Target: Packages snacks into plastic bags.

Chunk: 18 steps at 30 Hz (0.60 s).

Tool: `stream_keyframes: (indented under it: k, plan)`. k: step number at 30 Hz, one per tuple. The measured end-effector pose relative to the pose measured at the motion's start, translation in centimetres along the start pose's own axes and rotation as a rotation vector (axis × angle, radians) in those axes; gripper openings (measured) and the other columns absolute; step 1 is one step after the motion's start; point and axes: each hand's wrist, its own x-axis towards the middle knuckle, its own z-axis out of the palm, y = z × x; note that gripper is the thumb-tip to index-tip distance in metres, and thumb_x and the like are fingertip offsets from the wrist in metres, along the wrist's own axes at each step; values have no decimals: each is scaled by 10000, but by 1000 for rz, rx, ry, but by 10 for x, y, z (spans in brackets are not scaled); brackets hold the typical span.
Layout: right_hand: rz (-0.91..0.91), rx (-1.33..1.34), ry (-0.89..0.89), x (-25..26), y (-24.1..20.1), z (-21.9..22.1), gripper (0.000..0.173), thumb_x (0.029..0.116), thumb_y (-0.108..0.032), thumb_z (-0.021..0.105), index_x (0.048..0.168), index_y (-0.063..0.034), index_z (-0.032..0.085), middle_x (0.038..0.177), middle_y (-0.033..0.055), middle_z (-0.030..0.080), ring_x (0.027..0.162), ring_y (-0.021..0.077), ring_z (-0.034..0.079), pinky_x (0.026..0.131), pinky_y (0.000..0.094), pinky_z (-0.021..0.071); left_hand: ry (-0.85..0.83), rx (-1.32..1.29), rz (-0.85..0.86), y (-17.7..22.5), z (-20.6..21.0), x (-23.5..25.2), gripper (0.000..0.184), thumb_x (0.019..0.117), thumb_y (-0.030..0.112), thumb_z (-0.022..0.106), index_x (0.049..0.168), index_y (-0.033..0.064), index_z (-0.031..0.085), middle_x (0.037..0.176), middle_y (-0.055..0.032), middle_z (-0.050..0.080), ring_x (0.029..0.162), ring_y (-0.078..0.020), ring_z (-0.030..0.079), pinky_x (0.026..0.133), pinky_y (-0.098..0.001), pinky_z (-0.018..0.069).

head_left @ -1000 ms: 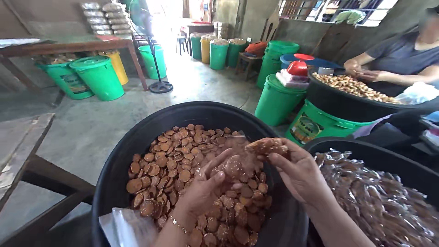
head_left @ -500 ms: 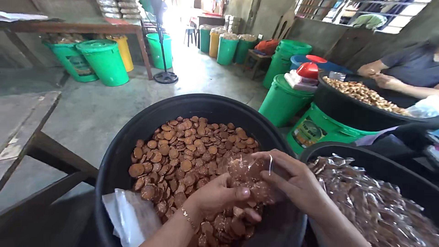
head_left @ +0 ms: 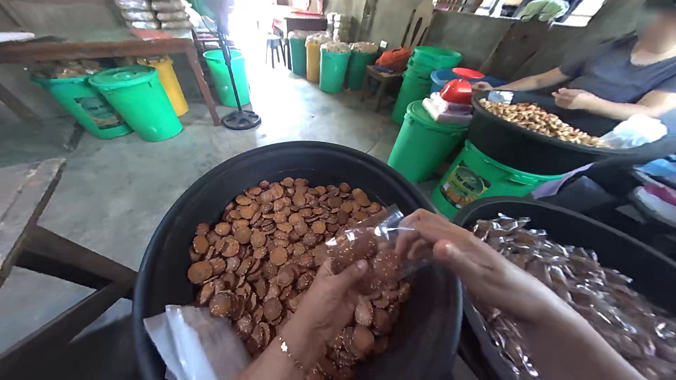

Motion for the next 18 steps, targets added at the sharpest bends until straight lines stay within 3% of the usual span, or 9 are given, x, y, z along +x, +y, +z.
stream_keyframes:
  k: [3,6,8,10,11,12,14,16,18]
  plan:
    - [56,-41,3,-2,-2,11,520,1075,-480,419,1027,-33,682,995,81,667,936,87,633,830,249,526,79,7,15,-7,15,1,270,982,101,563,1244,82,501,1019,-30,716,928,-129,720,844,-322,610]
    - [173,-57,90,-5,-3,16,317,1028,-143,531,1307,-8,599,1035,116,682,867,158,663,786,317,568,188,25,42,-16,37,8,272,1022,103,508,1287,50,477,1029,-68,696,908,-147,712,817,-325,612]
    - [173,-240,167,-10,0,20,412,1001,-26,507,1410,-13,564,1010,161,697,833,278,685,763,447,579,216,198,146,-22,47,16,409,1027,86,505,1420,67,393,1165,-50,653,984,-111,688,848,-296,596]
    - [66,-458,275,-20,10,20,376,986,-12,539,1352,-30,626,1011,176,743,838,344,748,723,499,616,120,661,359,-24,38,31,653,980,86,560,1551,-15,258,1447,-109,488,1206,-72,573,968,-236,518]
    - [28,-473,289,-27,13,16,354,993,-21,544,1329,-55,652,1020,168,746,849,345,752,719,496,619,55,918,478,-23,31,39,641,966,107,593,1515,-84,325,1527,-200,425,1322,-118,507,1043,-252,465]
    - [14,-412,261,-35,14,10,343,1009,-23,538,1324,-70,664,1049,161,747,882,334,752,747,493,621,-8,1092,571,-23,26,45,505,964,128,620,1409,-80,503,1497,-231,466,1352,-164,505,1068,-283,468]
    - [13,-168,207,-53,17,-1,337,1026,-14,521,1337,-21,652,1153,179,736,989,311,744,863,477,603,-128,1204,592,-26,30,50,264,994,154,606,1209,18,674,1392,-102,594,1227,-91,604,995,-264,539]
    - [-16,123,342,-72,30,1,366,994,10,523,1344,87,593,1211,231,692,1017,278,712,901,411,577,-174,1142,510,-37,43,50,253,1012,113,561,1245,28,611,1288,36,636,1037,1,660,876,-228,588]
    - [61,311,533,-88,39,11,485,929,36,616,1391,139,510,1292,288,624,1091,312,672,950,414,557,-239,1094,526,-54,61,57,186,994,62,524,1160,51,607,1252,122,606,1084,67,592,909,-177,537]
